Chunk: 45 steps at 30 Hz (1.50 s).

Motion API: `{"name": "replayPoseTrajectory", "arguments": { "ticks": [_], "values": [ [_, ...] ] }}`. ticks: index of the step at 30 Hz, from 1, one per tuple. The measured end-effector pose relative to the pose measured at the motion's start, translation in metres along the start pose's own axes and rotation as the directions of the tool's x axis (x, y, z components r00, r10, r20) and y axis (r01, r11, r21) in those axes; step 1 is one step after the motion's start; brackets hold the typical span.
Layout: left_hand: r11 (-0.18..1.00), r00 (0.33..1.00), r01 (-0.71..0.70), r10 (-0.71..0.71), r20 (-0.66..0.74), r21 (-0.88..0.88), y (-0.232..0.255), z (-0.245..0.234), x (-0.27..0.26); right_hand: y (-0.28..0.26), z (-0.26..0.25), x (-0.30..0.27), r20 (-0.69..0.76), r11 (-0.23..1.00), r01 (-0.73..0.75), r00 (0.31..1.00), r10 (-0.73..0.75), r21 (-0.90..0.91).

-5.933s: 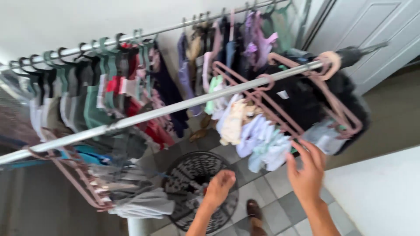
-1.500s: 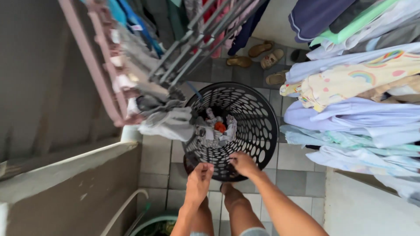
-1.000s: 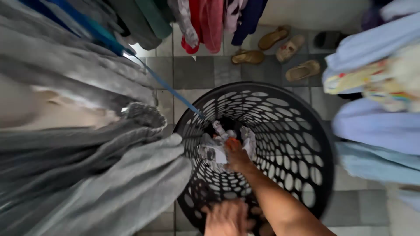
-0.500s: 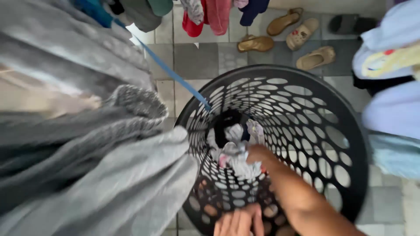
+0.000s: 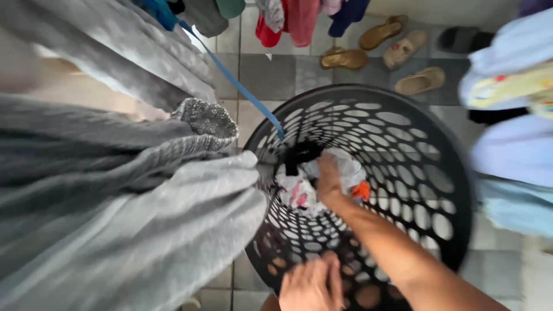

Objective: The person is hanging clothes on a drying rack.

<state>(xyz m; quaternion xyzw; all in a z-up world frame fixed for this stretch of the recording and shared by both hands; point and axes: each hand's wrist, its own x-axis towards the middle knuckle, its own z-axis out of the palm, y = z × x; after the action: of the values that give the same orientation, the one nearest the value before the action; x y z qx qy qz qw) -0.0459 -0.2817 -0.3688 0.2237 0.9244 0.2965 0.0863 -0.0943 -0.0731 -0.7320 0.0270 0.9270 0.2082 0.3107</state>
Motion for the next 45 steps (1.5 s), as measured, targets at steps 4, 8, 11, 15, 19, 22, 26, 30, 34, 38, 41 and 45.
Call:
{"name": "replayPoseTrajectory", "arguments": {
  "ticks": [4,8,11,15,19,22,26,30,34,38,41,45],
  "values": [
    [0.986,0.841,-0.127,0.166,-0.515,0.109,-0.063,0.148,-0.06,-0.057,-0.044,0.025,-0.235,0.669,0.235,0.968,-0.092,0.705],
    [0.989,0.885,-0.114,0.145,-0.442,0.097,-0.093,0.146,-0.026,-0.078,-0.026,0.031,-0.223,0.783,0.455,0.89,-0.397,0.423],
    [0.995,0.933,-0.081,0.096,-0.346,0.056,-0.082,0.12,-0.019,-0.093,0.031,0.025,-0.227,0.767,0.466,0.885,-0.406,0.442],
    [0.999,0.972,-0.039,0.038,-0.233,-0.002,-0.033,0.056,-0.008,-0.071,0.03,0.01,-0.029,0.734,0.206,0.969,-0.247,0.648],
    [0.994,0.992,-0.086,0.079,-0.103,-0.07,0.016,-0.037,0.013,0.027,-0.088,-0.081,-0.261,0.402,0.113,0.906,0.334,0.909],
    [0.737,0.949,0.309,-0.284,0.14,-0.602,0.024,-0.051,0.002,0.097,-0.185,-0.153,0.13,-0.027,-0.131,0.896,0.425,0.991],
    [0.19,0.889,0.259,-0.43,0.157,-0.947,0.026,-0.035,-0.023,0.18,-0.295,-0.27,0.249,-0.529,-0.064,0.925,0.287,0.846],
    [-0.327,0.59,0.559,-0.488,0.643,-0.762,0.042,-0.068,0.019,0.253,-0.414,-0.403,-0.195,-0.518,0.13,0.978,-0.071,0.845],
    [-0.492,0.887,0.433,0.082,0.455,-0.755,0.029,-0.002,0.018,0.295,-0.478,-0.51,-0.383,-0.449,0.094,0.691,-0.613,0.888],
    [0.466,0.999,0.0,0.043,0.022,-0.885,0.183,-0.194,0.031,0.288,-0.394,-0.491,0.142,-0.594,-0.119,0.99,-0.008,0.796],
    [0.689,0.956,-0.252,0.288,-0.063,-0.68,0.267,-0.307,0.011,0.32,-0.439,-0.497,0.198,-0.933,-0.198,0.97,-0.142,0.3],
    [0.964,0.94,-0.163,0.216,0.264,-0.21,0.298,-0.36,-0.009,0.339,-0.452,-0.495,-0.183,-0.963,0.116,0.981,0.072,0.245]
  ]
}}
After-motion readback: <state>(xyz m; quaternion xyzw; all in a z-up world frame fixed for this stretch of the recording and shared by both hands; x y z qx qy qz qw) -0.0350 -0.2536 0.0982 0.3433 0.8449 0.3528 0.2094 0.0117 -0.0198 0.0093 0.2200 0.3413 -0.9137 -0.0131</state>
